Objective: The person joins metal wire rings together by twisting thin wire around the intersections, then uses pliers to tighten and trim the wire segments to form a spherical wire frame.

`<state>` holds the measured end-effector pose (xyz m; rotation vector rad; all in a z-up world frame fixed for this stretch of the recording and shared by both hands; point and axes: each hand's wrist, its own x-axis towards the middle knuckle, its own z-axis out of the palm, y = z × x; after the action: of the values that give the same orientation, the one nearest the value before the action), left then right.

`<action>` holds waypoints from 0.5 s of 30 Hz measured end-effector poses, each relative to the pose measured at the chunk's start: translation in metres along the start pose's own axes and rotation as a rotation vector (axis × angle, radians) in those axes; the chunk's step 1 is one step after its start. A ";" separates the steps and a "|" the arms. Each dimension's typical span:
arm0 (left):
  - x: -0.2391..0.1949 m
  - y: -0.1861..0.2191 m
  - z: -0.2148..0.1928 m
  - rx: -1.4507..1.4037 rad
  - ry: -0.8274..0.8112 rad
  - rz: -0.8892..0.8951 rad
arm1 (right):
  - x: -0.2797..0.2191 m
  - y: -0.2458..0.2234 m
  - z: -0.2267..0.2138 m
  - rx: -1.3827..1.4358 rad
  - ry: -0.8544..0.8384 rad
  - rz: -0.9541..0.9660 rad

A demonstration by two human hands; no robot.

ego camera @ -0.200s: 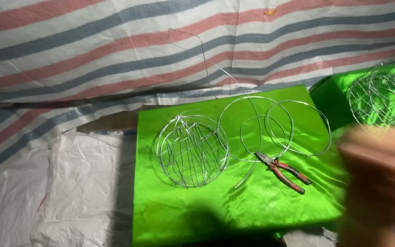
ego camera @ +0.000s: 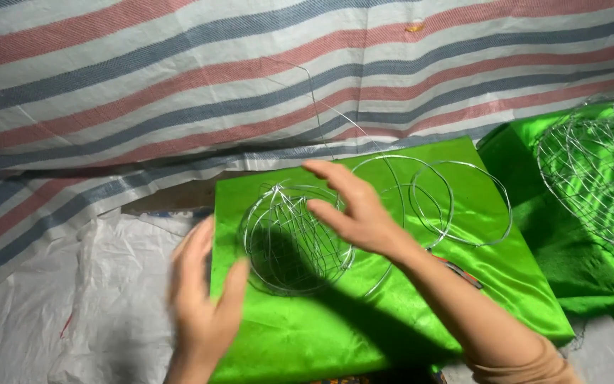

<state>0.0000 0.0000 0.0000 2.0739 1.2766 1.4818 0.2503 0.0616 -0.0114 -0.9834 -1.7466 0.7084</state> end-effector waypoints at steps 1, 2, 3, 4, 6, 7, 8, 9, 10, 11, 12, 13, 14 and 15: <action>0.012 -0.004 0.012 0.006 0.006 0.005 | 0.003 0.003 0.007 0.003 -0.001 -0.009; 0.025 -0.007 0.024 0.014 -0.108 -0.100 | 0.006 0.005 0.015 -0.033 -0.075 0.026; 0.039 -0.012 0.036 0.019 -0.223 -0.207 | 0.009 0.008 0.022 -0.072 -0.149 0.066; 0.042 -0.017 0.041 0.020 -0.218 -0.203 | 0.009 0.015 0.028 -0.073 -0.149 0.060; 0.048 -0.026 0.057 -0.055 -0.417 -0.302 | 0.007 0.031 0.035 -0.262 -0.164 0.027; 0.047 -0.032 0.062 -0.057 -0.411 -0.298 | 0.006 0.037 0.033 -0.267 -0.165 0.021; 0.047 -0.038 0.067 -0.076 -0.402 -0.272 | 0.006 0.042 0.031 -0.283 -0.157 0.041; 0.045 -0.043 0.071 -0.093 -0.394 -0.251 | 0.004 0.048 0.031 -0.295 -0.152 0.062; 0.044 -0.050 0.076 -0.091 -0.388 -0.252 | 0.005 0.048 0.029 -0.295 -0.156 0.057; 0.042 -0.056 0.080 -0.061 -0.376 -0.191 | 0.005 0.048 0.027 -0.316 -0.143 0.052; 0.040 -0.061 0.084 -0.031 -0.364 -0.131 | 0.004 0.047 0.026 -0.337 -0.130 0.046; 0.039 -0.056 0.085 -0.028 -0.361 -0.129 | 0.000 0.054 0.026 -0.336 -0.129 0.042; 0.038 -0.051 0.087 -0.083 -0.388 -0.155 | -0.004 0.059 0.025 -0.295 -0.098 0.050; 0.037 -0.045 0.089 -0.139 -0.416 -0.180 | -0.008 0.065 0.025 -0.254 -0.065 0.059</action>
<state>0.0583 0.0769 -0.0455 1.9805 1.1251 0.9663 0.2479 0.0869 -0.0768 -1.1994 -1.9039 0.5702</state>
